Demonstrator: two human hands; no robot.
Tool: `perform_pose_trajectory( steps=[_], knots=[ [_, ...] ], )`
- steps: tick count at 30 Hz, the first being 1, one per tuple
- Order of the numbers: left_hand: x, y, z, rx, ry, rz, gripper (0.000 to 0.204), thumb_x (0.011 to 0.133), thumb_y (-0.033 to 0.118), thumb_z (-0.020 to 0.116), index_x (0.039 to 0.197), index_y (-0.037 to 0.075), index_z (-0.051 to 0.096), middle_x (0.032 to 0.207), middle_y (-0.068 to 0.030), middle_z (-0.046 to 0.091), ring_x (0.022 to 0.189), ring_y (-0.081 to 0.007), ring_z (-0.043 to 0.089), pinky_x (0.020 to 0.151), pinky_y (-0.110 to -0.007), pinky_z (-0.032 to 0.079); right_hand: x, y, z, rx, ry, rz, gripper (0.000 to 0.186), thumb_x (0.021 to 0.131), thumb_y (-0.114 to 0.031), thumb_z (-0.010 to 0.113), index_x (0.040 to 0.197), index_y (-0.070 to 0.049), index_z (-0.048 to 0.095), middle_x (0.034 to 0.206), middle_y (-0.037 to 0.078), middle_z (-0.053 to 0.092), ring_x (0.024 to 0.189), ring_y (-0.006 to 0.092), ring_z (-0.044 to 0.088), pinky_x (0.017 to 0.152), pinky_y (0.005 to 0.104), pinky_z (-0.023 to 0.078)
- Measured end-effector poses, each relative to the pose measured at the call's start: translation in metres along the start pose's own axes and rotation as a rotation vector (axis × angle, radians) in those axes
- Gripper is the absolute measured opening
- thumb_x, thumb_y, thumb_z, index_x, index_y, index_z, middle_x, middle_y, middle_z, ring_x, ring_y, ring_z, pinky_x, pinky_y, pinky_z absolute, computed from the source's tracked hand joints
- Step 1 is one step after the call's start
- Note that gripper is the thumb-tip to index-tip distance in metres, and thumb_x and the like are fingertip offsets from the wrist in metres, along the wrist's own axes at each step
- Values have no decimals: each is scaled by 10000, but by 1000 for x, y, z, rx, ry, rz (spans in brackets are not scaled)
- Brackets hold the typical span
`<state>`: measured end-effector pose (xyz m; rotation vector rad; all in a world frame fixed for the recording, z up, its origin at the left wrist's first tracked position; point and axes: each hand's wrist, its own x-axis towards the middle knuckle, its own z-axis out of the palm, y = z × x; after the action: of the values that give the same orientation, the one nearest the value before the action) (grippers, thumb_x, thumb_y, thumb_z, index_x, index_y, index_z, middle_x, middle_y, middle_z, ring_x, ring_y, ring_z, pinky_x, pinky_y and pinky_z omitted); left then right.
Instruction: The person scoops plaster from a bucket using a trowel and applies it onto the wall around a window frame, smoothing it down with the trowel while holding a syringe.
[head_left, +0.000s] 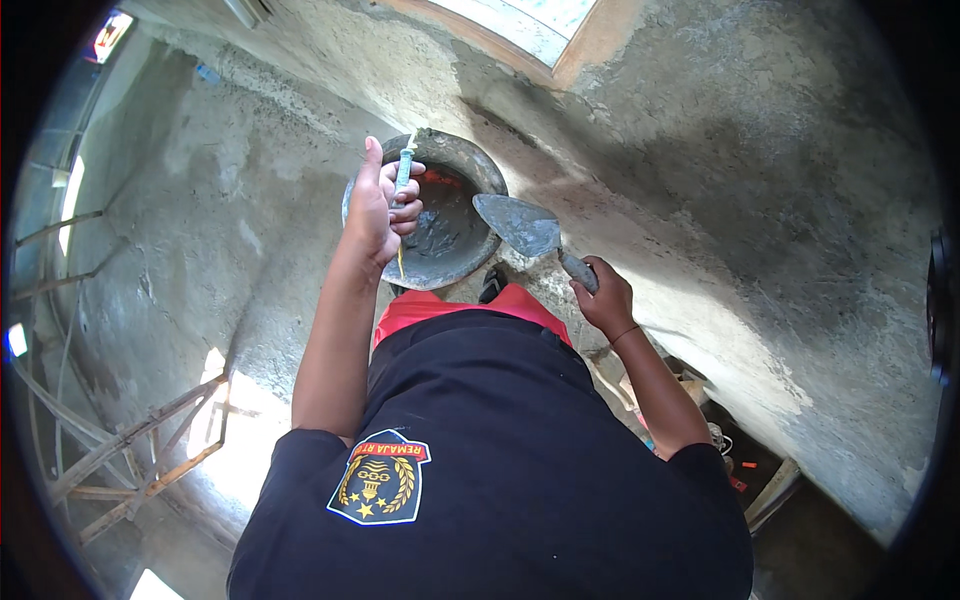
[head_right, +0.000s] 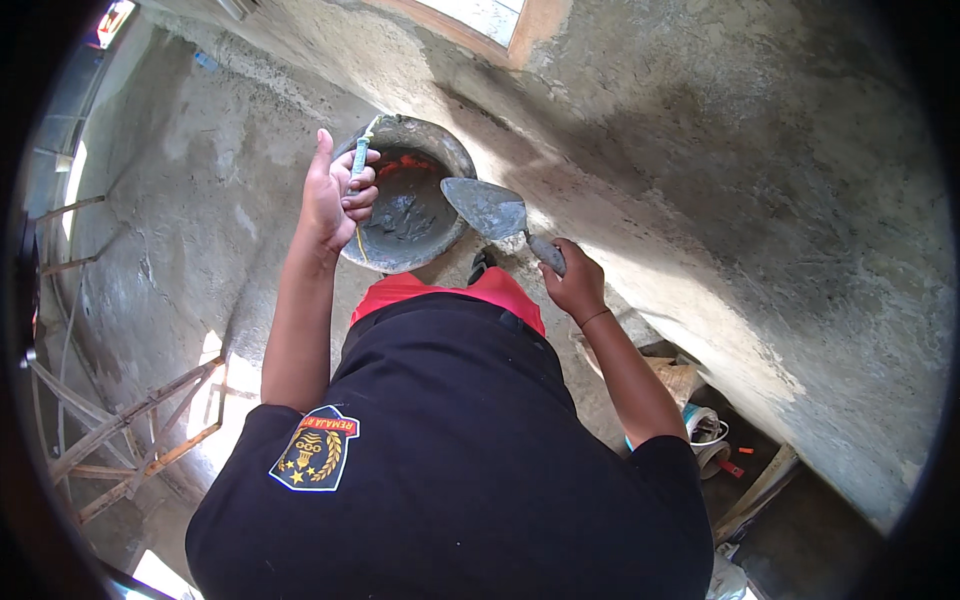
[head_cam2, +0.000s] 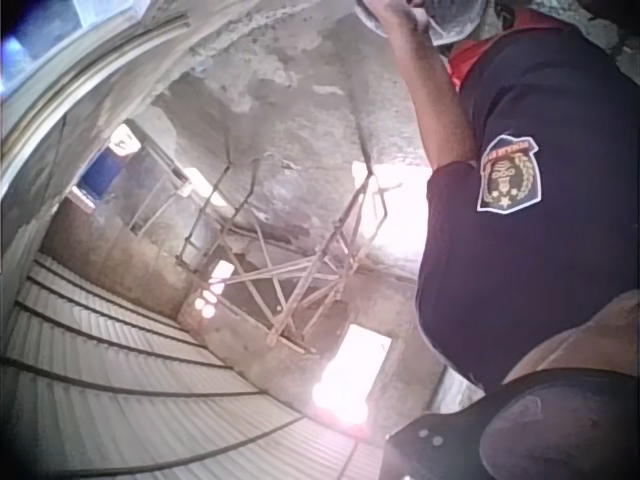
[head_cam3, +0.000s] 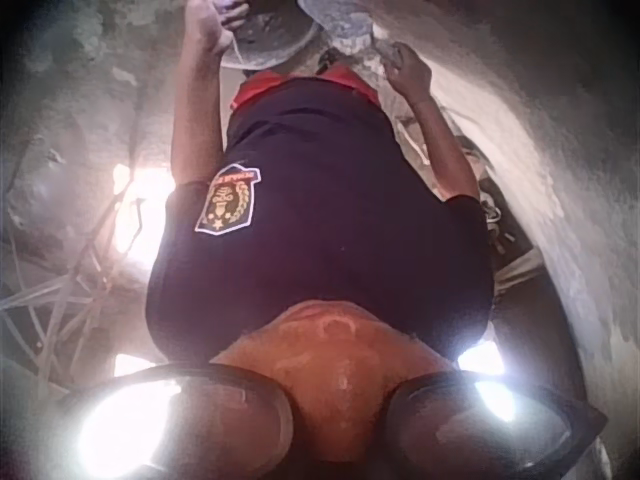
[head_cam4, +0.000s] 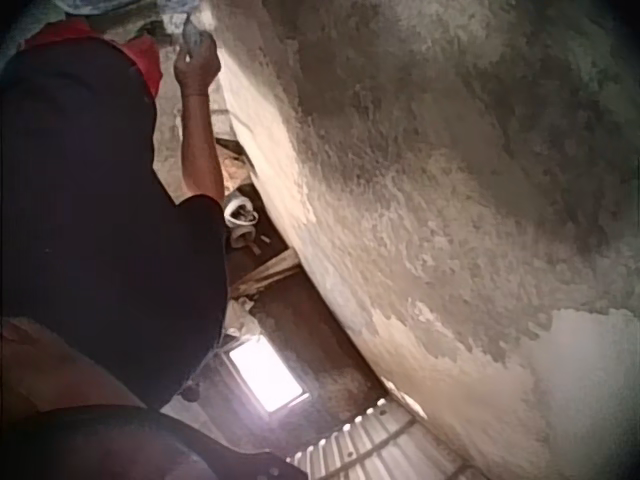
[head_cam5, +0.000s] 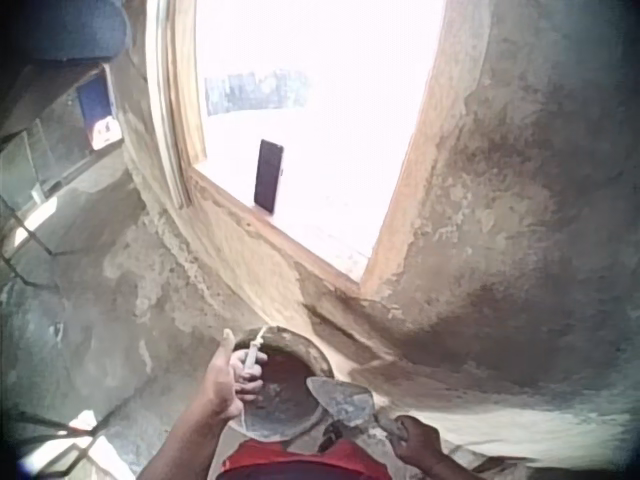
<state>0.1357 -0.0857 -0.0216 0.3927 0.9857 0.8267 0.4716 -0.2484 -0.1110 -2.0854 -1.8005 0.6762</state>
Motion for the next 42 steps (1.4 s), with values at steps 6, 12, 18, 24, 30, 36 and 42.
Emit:
perform_pose_trajectory(
  steps=[6, 12, 18, 24, 30, 36, 42],
  knots=[
    [9, -13, 8, -16, 33, 5, 764, 893, 766, 362, 1063, 34, 498, 617, 70, 328, 435, -24, 213, 393, -193, 143, 9, 20, -7, 25, 9, 30, 388, 798, -274, 723, 1123, -102, 600, 960, 162, 690, 881, 362, 670, 754, 426, 527],
    [20, -30, 5, -56, 85, 32, 741, 903, 752, 360, 1067, 42, 496, 615, 70, 325, 430, -25, 211, 391, -196, 132, 35, 38, 4, 87, 2, 152, 414, 819, -331, 726, 1129, -93, 591, 900, 206, 698, 855, 400, 675, 723, 453, 526],
    [20, -40, 1, -87, 125, 69, 705, 897, 747, 396, 1049, 65, 495, 625, 72, 316, 443, -26, 210, 413, -196, 129, 58, 51, 17, 99, 17, 165, 441, 832, -386, 721, 1137, -83, 626, 921, 236, 693, 888, 411, 674, 746, 444, 527],
    [19, -40, -5, -101, 167, 69, 712, 905, 742, 382, 1059, 56, 490, 621, 69, 319, 437, -24, 208, 400, -195, 137, 71, 49, 26, 117, -2, 158, 438, 847, -401, 699, 1114, -57, 652, 916, 232, 693, 869, 387, 683, 752, 423, 524],
    [19, -41, -11, -89, 187, 45, 717, 909, 739, 371, 1065, 48, 484, 614, 67, 321, 425, -24, 205, 383, -193, 146, 81, 57, 28, 143, 35, 155, 425, 856, -388, 690, 1091, -35, 661, 909, 221, 696, 843, 371, 687, 743, 409, 519],
    [18, -42, -16, -95, 181, 46, 712, 911, 735, 373, 1064, 47, 482, 609, 65, 322, 420, -25, 215, 380, -194, 152, 82, 55, 37, 335, -65, 332, 374, 872, -352, 689, 1051, -25, 672, 719, 103, 663, 617, 198, 640, 616, 354, 504],
    [17, -41, -18, -107, 190, 44, 709, 912, 733, 374, 1060, 49, 483, 608, 65, 322, 420, -25, 216, 382, -193, 155, 62, 31, 26, 457, -148, 395, 327, 912, -320, 670, 1057, -27, 667, 627, 11, 554, 432, 89, 488, 419, 275, 407]
  ],
)
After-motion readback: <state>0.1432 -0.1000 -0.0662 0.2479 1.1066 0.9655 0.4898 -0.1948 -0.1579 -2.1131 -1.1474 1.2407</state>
